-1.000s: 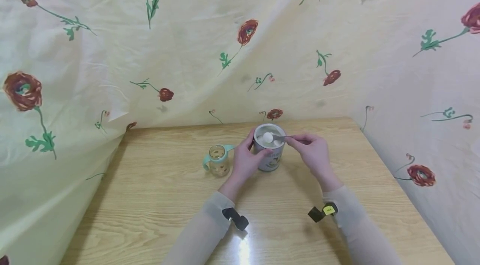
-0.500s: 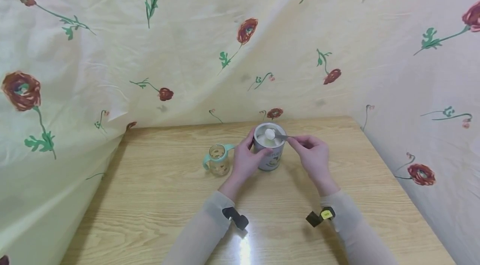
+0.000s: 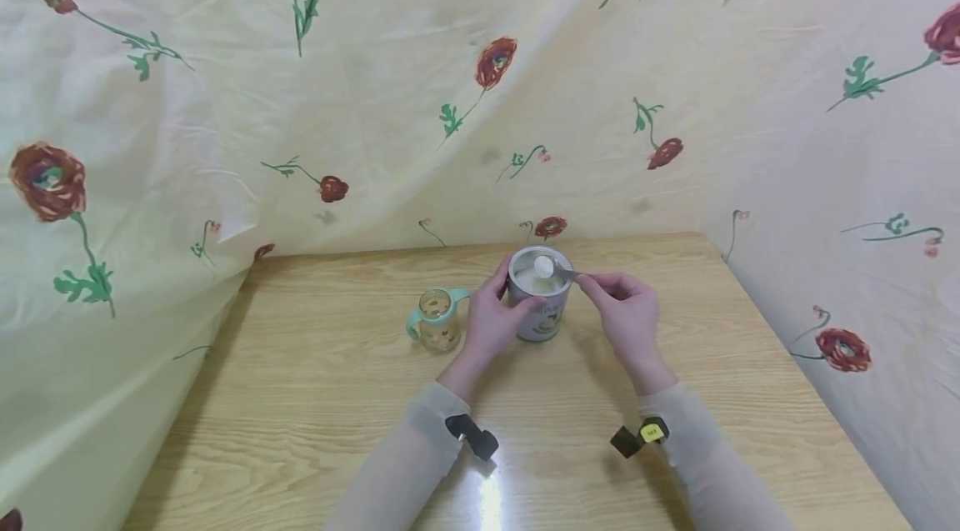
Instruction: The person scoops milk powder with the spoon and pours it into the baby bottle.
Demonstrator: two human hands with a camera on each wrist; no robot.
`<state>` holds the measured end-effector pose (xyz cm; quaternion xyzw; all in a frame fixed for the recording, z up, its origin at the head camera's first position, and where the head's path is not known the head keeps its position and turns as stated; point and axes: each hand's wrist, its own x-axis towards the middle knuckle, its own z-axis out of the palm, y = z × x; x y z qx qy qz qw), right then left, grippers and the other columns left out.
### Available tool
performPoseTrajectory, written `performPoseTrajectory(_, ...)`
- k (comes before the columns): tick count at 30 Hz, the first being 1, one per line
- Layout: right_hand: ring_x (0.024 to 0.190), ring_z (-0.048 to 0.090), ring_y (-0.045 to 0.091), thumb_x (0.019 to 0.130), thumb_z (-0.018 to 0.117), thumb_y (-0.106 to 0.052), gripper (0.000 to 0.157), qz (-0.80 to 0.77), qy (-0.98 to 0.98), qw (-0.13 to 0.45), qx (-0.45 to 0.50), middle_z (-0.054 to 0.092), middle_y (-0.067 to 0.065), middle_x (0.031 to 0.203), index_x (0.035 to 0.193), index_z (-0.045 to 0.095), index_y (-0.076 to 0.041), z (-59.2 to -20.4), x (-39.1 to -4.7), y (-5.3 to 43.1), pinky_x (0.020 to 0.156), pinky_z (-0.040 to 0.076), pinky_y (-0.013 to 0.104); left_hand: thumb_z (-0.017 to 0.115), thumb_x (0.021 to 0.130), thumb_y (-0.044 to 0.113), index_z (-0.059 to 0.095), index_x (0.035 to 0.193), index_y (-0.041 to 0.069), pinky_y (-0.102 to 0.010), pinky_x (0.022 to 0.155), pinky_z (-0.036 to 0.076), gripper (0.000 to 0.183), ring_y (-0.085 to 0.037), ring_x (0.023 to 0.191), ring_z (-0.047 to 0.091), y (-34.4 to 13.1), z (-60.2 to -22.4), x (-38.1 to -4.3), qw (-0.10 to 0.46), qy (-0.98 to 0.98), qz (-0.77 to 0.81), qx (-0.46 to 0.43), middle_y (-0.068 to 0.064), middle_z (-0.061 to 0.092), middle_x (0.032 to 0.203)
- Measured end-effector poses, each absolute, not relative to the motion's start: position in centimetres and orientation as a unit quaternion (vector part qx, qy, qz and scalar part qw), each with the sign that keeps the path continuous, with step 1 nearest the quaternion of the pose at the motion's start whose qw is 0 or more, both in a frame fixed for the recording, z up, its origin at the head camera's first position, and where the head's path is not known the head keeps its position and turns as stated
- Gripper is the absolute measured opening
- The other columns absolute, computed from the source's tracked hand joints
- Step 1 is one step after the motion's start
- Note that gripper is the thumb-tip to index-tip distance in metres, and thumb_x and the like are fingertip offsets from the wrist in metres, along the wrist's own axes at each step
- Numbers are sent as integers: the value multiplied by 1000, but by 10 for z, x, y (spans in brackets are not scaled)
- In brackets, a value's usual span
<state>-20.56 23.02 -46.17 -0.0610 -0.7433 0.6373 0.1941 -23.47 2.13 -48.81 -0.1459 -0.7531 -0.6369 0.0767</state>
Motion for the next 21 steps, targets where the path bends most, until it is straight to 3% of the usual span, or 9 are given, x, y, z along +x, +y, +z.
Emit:
performPoseTrajectory(14,89,74,11,93,87,-24,28,648,-738,175,-61,80,-5,91,103,79,0,-462,-208,229,73,56,21,90,89,35,42,164,7,-42,122,41,93,-28,151,44,17,-488,-236,67,-773,-614,-144,-13,44,166)
performPoseTrajectory(21,95,61,15,97,83,-30,30,672,-723,123,-104,79,-8,97,111,78,-4,-461,-208,230,79,49,25,85,95,34,40,164,5,-45,125,36,88,-32,154,39,-1,-462,-225,39,-797,-583,-151,-15,36,170)
